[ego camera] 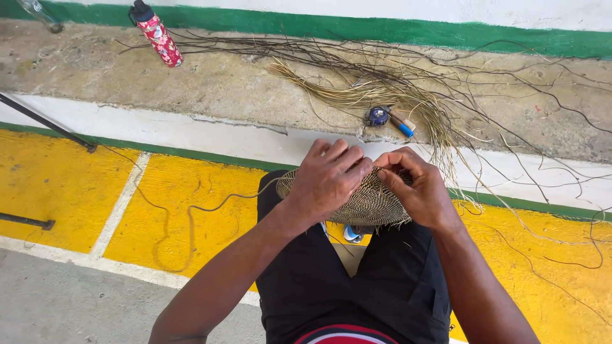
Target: Weaving plant fibers into a circular basket or mat structure using hands and small tools.
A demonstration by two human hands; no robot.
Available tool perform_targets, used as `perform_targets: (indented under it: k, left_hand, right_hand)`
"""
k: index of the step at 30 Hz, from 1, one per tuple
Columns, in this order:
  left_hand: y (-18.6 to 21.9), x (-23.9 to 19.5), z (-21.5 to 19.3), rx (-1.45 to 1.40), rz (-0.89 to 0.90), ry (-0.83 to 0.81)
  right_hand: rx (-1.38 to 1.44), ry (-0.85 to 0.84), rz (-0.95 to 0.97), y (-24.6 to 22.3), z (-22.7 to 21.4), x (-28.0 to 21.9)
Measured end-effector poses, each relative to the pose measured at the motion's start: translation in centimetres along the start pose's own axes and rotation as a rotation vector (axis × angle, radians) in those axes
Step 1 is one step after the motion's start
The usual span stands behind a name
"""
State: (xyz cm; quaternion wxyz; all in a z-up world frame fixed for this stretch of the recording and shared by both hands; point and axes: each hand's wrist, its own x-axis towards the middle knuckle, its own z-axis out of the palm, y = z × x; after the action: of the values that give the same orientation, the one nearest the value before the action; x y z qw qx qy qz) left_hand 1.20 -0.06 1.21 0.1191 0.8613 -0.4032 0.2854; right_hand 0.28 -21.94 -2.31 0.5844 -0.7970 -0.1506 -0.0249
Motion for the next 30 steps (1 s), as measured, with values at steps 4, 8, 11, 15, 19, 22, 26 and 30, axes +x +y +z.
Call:
perform_targets:
  k: [4, 8, 11, 15, 19, 22, 26, 30]
  left_hand:
    - [0.4, -0.1, 0.3, 0.026, 0.056, 0.086]
    - [1.3, -0.8, 1.2, -0.005, 0.087, 0.116]
    - [1.4, -1.3, 1.3, -0.055, 0.029, 0.102]
    - [0.5, 0.5, -1.4, -0.256, -0.11, 0.097]
    - [0.2, 0.2, 0.4, -0.409, -0.398, 0.0]
    - [1.0, 0.5, 0.7, -0.415, -0.473, -0.058]
    - [1.5, 0.5, 0.8, -0.429, -0.459, 0.048]
    - [1.8, -0.2, 1.8, -0.423, -0.446, 0.125]
  right_hand:
    - [-0.076, 0.032, -0.065, -0.2, 0.3, -0.2]
    - [-0.054, 0.023, -0.088, -1.0, 0.5, -1.0]
    - [-0.132, 0.061, -0.168, -1.3, 1.0, -1.1]
    - [-0.162, 0.086, -0.165, -1.6, 1.0, -1.0]
    - [-0.156, -0.03, -0.147, -1.5, -0.9, 0.7]
    - [0.016, -0.101, -0.099, 2.4, -4.7, 3.5]
    - [0.253, 0.142, -0.04, 9.2, -9.2, 8.5]
    - [-0.048, 0.202, 0.195, 17.6, -9.5, 13.7]
